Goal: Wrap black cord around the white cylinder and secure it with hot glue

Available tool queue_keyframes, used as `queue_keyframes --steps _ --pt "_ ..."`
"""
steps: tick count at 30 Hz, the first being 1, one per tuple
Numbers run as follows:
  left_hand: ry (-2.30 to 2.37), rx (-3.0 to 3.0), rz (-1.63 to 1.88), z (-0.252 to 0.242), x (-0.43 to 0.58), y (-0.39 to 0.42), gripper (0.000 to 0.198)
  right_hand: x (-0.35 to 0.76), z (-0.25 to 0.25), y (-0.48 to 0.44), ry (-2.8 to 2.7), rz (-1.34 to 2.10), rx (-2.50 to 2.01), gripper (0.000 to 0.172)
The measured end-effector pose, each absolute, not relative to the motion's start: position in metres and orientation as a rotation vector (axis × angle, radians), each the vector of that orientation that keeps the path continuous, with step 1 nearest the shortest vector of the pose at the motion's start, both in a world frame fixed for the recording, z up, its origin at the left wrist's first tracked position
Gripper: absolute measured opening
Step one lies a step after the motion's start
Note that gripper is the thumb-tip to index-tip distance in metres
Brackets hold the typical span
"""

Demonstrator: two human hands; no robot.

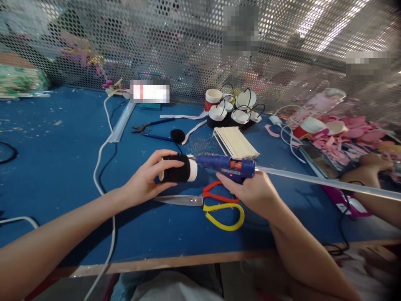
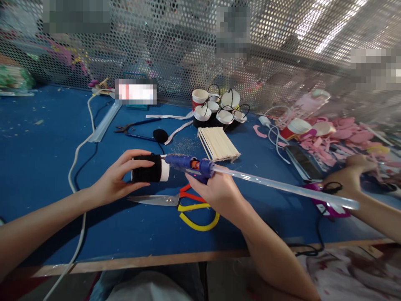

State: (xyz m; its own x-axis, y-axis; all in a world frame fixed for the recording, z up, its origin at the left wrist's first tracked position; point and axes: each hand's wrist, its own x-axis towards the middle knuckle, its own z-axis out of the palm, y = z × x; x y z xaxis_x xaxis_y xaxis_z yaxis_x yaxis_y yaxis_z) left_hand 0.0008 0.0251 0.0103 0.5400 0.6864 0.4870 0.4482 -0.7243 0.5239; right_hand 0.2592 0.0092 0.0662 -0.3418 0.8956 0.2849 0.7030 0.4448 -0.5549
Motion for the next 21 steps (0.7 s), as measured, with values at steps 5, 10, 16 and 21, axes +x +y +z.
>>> queue_keyframes --steps 5,10,16,21 --pt "0.941 2.48 0.956 0.009 0.002 0.024 0.035 0.256 0.062 0.01 -2.031 0.614 -1.418 0.015" --pt "0.944 2.476 0.921 0.011 0.002 0.023 0.035 0.259 0.055 0.013 -2.004 0.587 -1.448 0.016" --pt "1.061 2.117 1.059 0.009 0.001 0.029 0.046 0.258 0.055 0.008 -2.0 0.633 -1.449 0.017" --pt "1.086 1.62 1.039 0.006 0.002 0.033 0.054 0.256 0.063 0.002 -1.972 0.691 -1.488 0.023"
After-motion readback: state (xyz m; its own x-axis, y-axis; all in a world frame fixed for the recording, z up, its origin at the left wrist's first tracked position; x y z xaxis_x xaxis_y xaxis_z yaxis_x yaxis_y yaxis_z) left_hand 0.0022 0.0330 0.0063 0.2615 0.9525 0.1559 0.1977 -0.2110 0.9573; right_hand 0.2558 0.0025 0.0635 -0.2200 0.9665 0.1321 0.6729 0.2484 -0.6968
